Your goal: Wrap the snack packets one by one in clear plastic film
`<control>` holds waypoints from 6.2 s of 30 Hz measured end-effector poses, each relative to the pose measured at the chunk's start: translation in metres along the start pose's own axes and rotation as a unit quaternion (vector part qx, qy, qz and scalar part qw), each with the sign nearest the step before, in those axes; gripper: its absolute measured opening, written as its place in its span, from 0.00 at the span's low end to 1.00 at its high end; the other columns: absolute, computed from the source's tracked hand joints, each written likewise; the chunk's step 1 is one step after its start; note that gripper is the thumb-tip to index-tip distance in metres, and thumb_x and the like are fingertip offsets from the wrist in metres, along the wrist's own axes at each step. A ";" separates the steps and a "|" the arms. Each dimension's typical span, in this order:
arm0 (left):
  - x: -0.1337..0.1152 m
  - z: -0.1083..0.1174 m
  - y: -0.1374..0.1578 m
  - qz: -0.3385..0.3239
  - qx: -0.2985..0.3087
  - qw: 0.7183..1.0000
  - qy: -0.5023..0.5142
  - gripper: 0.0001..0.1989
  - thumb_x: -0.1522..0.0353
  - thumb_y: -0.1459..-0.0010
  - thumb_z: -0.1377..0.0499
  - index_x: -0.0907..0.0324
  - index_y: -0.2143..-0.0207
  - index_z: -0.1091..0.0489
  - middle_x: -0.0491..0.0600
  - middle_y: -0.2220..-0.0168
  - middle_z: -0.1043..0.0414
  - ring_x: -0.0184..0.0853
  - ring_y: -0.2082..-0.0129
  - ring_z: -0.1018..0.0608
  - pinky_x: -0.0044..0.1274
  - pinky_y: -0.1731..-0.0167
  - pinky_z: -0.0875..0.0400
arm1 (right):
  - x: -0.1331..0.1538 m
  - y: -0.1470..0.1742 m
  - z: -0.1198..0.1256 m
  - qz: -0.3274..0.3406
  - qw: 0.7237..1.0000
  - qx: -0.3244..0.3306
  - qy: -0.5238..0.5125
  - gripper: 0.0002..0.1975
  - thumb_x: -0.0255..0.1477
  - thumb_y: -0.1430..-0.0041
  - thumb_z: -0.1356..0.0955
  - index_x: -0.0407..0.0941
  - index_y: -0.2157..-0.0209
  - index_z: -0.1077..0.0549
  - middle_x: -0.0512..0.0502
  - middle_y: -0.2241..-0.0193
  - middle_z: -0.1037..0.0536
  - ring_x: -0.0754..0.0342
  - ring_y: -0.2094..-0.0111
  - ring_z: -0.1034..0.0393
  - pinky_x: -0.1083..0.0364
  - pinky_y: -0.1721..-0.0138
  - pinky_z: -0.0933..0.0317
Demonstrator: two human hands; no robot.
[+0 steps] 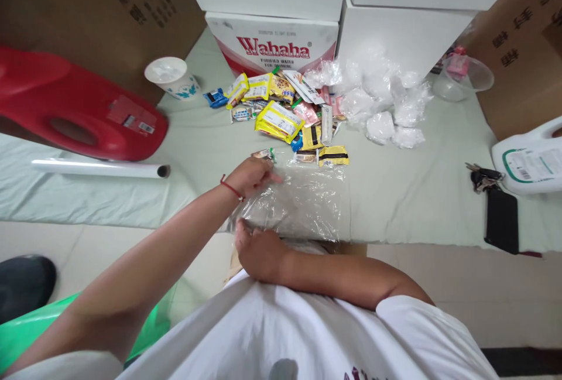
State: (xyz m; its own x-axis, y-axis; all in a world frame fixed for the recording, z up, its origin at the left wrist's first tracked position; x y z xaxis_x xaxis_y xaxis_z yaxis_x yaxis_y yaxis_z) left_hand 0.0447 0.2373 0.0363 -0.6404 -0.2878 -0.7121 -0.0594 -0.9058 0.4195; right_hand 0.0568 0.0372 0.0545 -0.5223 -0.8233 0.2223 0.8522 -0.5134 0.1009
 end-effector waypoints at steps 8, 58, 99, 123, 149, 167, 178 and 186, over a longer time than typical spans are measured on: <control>0.010 -0.017 0.040 -0.055 -0.123 0.987 0.091 0.27 0.72 0.38 0.50 0.60 0.37 0.33 0.56 0.42 0.23 0.35 0.60 0.17 0.29 0.59 0.21 | -0.006 -0.002 -0.009 -0.005 0.991 0.053 -0.121 0.14 0.21 0.31 0.39 0.38 0.47 0.28 0.36 0.54 0.18 0.45 0.65 0.21 0.50 0.72 0.29; 0.023 -0.007 0.045 -0.191 -0.148 0.966 -0.093 0.34 0.68 0.31 0.54 0.56 0.25 0.52 0.56 0.26 0.43 0.47 0.24 0.45 0.51 0.26 0.62 | -0.175 0.008 0.102 -0.138 0.967 0.006 -0.215 0.36 0.37 0.50 0.21 0.42 0.41 0.29 0.39 0.51 0.22 0.40 0.51 0.30 0.47 0.48 0.37; 0.048 0.017 0.061 -0.145 -0.190 0.957 -0.162 0.31 0.69 0.29 0.61 0.57 0.26 0.49 0.54 0.28 0.40 0.40 0.27 0.38 0.47 0.26 0.63 | -0.145 -0.011 0.065 -0.153 0.988 -0.021 -0.029 0.38 0.39 0.44 0.23 0.41 0.36 0.33 0.32 0.45 0.26 0.32 0.41 0.42 0.38 0.39 0.49; 0.068 0.053 0.060 -0.195 -0.229 0.951 -0.073 0.16 0.69 0.36 0.48 0.56 0.56 0.20 0.49 0.27 0.42 0.45 0.25 0.43 0.46 0.27 0.44 | -0.119 0.104 0.045 -0.123 0.973 -0.153 -0.123 0.14 0.28 0.30 0.34 0.57 0.51 0.19 0.43 0.53 0.18 0.41 0.49 0.27 0.37 0.48 0.29; -0.012 0.031 0.224 -0.498 -0.353 0.787 -0.092 0.16 0.76 0.44 0.40 0.52 0.55 0.25 0.48 0.59 0.20 0.41 0.51 0.20 0.36 0.51 0.24 | -0.240 0.002 0.044 -0.242 0.894 -0.020 -0.377 0.21 0.48 0.37 0.33 0.46 0.73 0.34 0.55 0.79 0.38 0.58 0.76 0.48 0.57 0.74 0.53; -0.015 -0.003 0.104 -0.338 -0.181 0.895 -0.230 0.18 0.71 0.28 0.48 0.56 0.42 0.25 0.51 0.38 0.25 0.43 0.37 0.25 0.41 0.36 0.39 | -0.236 -0.081 0.116 -0.134 0.991 -0.028 -0.013 0.17 0.36 0.38 0.28 0.41 0.51 0.22 0.36 0.58 0.21 0.38 0.50 0.34 0.46 0.50 0.43; -0.015 -0.004 0.101 -0.338 -0.179 0.894 -0.232 0.18 0.72 0.30 0.48 0.57 0.43 0.24 0.53 0.40 0.23 0.44 0.38 0.24 0.43 0.38 0.34 | -0.180 -0.046 0.130 0.028 0.992 -0.040 -0.113 0.11 0.31 0.29 0.36 0.43 0.60 0.22 0.38 0.48 0.23 0.52 0.62 0.27 0.54 0.61 0.38; 0.008 0.024 0.116 -0.393 -0.208 0.894 -0.056 0.16 0.75 0.35 0.47 0.54 0.55 0.21 0.51 0.55 0.17 0.39 0.51 0.18 0.37 0.44 0.27 | -0.137 -0.002 0.075 0.087 0.989 -0.042 -0.108 0.12 0.27 0.26 0.40 0.45 0.56 0.25 0.37 0.37 0.26 0.50 0.46 0.23 0.52 0.55 0.29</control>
State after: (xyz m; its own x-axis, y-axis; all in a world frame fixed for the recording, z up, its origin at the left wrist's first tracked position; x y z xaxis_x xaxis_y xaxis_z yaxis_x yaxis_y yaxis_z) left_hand 0.0142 0.1374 0.0925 -0.6003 0.5008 -0.6236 -0.2496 -0.8580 -0.4489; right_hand 0.1291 0.1698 0.0969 -0.3423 -0.8345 0.4318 0.9178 -0.3953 -0.0365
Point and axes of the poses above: each hand's wrist, its own y-axis away from the middle knuckle, its own z-axis out of the back of the hand, x = y × z, the point moved 10 cm from there along -y, towards the middle knuckle
